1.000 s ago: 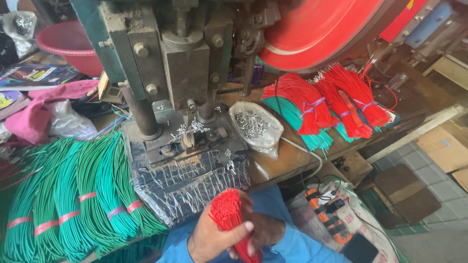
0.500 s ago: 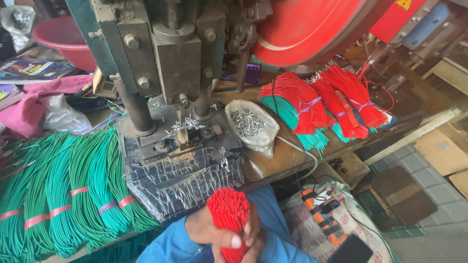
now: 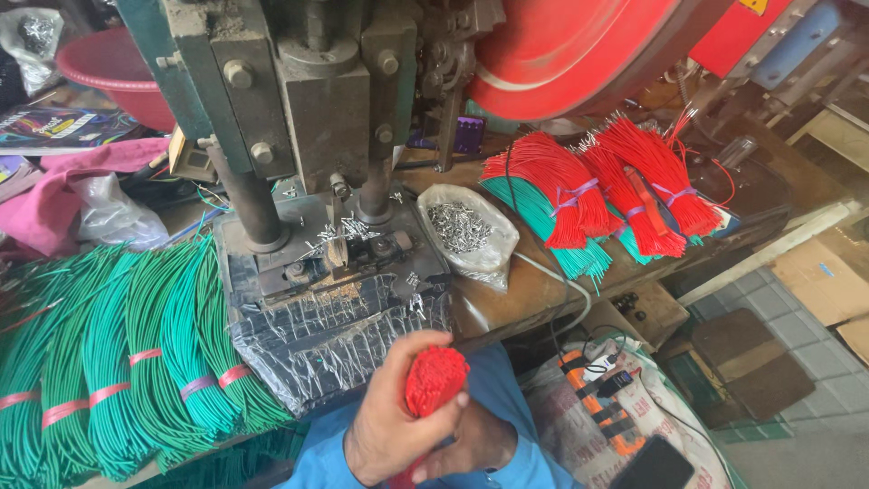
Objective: The person inserts metal crimp terminals onto the ends of red insulated wires and uses a press machine to crimp them. They handle bundles of red and green wires, using pliers to cut a bundle tie, then repeatedly feed individual wires into the press to attach the terminals.
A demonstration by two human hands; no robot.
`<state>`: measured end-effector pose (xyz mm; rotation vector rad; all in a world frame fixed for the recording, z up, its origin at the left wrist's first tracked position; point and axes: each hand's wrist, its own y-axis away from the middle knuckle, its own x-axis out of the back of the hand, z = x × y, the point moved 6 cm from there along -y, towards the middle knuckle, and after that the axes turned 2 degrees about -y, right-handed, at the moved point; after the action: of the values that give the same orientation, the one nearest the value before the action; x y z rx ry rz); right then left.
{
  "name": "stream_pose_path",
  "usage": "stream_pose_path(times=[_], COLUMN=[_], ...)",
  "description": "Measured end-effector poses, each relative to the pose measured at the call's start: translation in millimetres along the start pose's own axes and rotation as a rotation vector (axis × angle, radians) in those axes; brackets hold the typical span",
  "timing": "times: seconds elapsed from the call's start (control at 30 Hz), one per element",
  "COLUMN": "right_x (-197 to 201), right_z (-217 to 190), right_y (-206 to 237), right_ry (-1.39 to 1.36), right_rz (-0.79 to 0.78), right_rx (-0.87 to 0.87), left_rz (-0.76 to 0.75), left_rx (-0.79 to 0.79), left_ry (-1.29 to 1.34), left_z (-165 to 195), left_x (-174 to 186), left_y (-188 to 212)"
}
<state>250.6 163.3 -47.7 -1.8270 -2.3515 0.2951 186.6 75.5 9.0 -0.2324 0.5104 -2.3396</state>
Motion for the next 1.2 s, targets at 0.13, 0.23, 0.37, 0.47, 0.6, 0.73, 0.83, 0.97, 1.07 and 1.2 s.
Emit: stream_pose_path(times=[0.13, 0.23, 0.37, 0.47, 0.6, 0.73, 0.83, 0.97, 1.07, 1.2], right_x=[-0.6, -2.2, -16.7, -31.1, 6.0, 12.5, -7.4, -26.9, -26.7, 5.9], right_z=[16.8, 28.9, 44.7, 52.5, 41.2, 22.2, 22.1, 45.7, 61.7, 54.7], right_y=[1.5, 0.6, -10.1, -19.5, -1.5, 4.7, 2.3, 6.2, 21.0, 27.3], right_ry=[-0.192, -0.131, -0.080, -0.486, 0.050, 0.175, -0.322, -0.725, -0.723, -0.113], right_rz=[-0.063, 0.239, 0.587, 0.263, 0.327, 0.222, -0.106, -0.170, -0.153, 0.164], right_rx=[-0.080, -0.082, -0.109, -0.181, -0.237, -0.175, -0.156, -0.161, -0.241, -0.256], left_rz=[-0.166, -0.523, -0.529, -0.275, 0.128, 0.053, -0.350, -0.364, -0.157, 0.116], left_rx=[-0.064, 0.154, 0.103, 0.203, 0.008, -0.140, 0.135, 0.079, 0.041, 0.108], left_ry=[0.003, 0.428, 0.944, 0.755, -0.042, -0.144, 0.591, 0.950, 0.827, 0.646], left_z=[15.1, 11.4, 13.4, -2.4, 6.5, 13.7, -2.4, -0.8, -6.1, -19.5], left_x=[2.7, -0.8, 3.7, 11.2, 28.9, 20.3, 1.4, 0.3, 9.5, 19.4], left_y=[7.2, 10.1, -4.1, -12.8, -12.5, -9.0, -3.5, -4.4, -15.9, -28.5])
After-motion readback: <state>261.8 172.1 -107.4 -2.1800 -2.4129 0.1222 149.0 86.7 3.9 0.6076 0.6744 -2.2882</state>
